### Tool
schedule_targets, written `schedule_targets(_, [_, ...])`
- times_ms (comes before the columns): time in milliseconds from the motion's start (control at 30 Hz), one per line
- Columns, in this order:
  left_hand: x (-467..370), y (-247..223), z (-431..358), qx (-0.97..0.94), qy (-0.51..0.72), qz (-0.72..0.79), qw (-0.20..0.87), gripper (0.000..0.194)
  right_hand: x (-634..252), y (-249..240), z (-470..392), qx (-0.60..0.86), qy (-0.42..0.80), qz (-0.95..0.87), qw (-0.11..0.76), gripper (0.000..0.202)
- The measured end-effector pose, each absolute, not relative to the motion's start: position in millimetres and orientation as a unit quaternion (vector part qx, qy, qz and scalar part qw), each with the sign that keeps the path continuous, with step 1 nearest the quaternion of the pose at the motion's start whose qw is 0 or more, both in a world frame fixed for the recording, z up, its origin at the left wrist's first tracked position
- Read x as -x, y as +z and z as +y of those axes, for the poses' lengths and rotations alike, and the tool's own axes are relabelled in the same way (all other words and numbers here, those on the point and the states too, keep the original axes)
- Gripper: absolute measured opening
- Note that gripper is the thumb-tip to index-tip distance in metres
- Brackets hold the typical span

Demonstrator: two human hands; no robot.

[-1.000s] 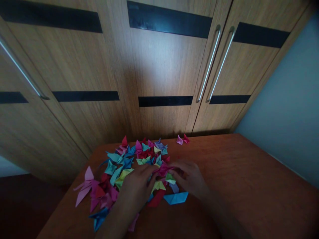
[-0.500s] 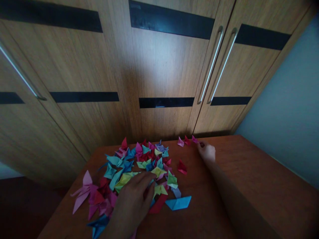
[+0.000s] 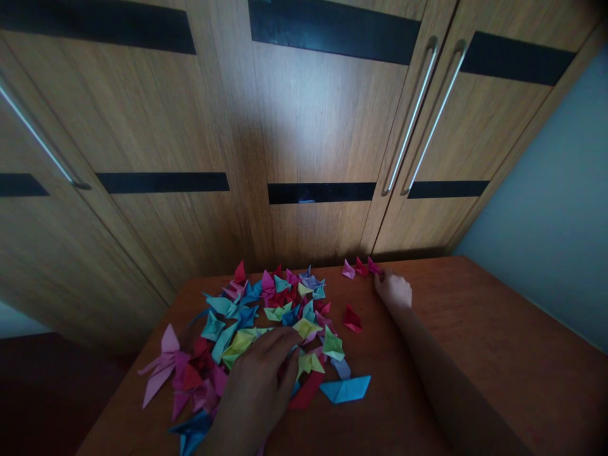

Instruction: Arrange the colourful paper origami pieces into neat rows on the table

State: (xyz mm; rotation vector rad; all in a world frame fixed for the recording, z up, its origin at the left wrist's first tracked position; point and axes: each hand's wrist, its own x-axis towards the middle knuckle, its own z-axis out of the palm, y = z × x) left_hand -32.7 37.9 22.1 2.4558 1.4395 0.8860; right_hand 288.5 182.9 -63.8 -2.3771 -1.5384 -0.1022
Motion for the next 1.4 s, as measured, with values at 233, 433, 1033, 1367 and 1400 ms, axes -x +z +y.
schedule_targets(233, [33.1, 20.7, 38.7, -0.817, 0.299, 0.486, 0.083, 0.023, -288.6, -64.5, 182.8, 0.831, -0.037, -0.535, 0.149, 0.035])
schedule_targets(433, [33.9, 17.7, 39.2, -0.815, 0.299, 0.489, 0.084, 0.024, -289.9, -66.0, 182.2, 0.828, -0.042, -0.536, 0.159, 0.033])
schedule_targets(1033, [33.5, 20.5, 38.6, -0.821, 0.28, 0.491, 0.084, 0.023, -288.9, -63.0, 178.1, 0.837, -0.021, -0.515, 0.185, 0.041])
schedule_targets(1367, [32.4, 20.1, 38.9, -0.831, 0.279, 0.475, 0.083, 0.024, -288.8, -60.6, 186.5, 0.818, -0.033, -0.545, 0.18, 0.048])
schedule_targets(1400, [32.2, 20.3, 38.9, -0.831, 0.279, 0.473, 0.083, 0.024, -289.2, -60.8, 187.7, 0.816, -0.033, -0.547, 0.181, 0.048])
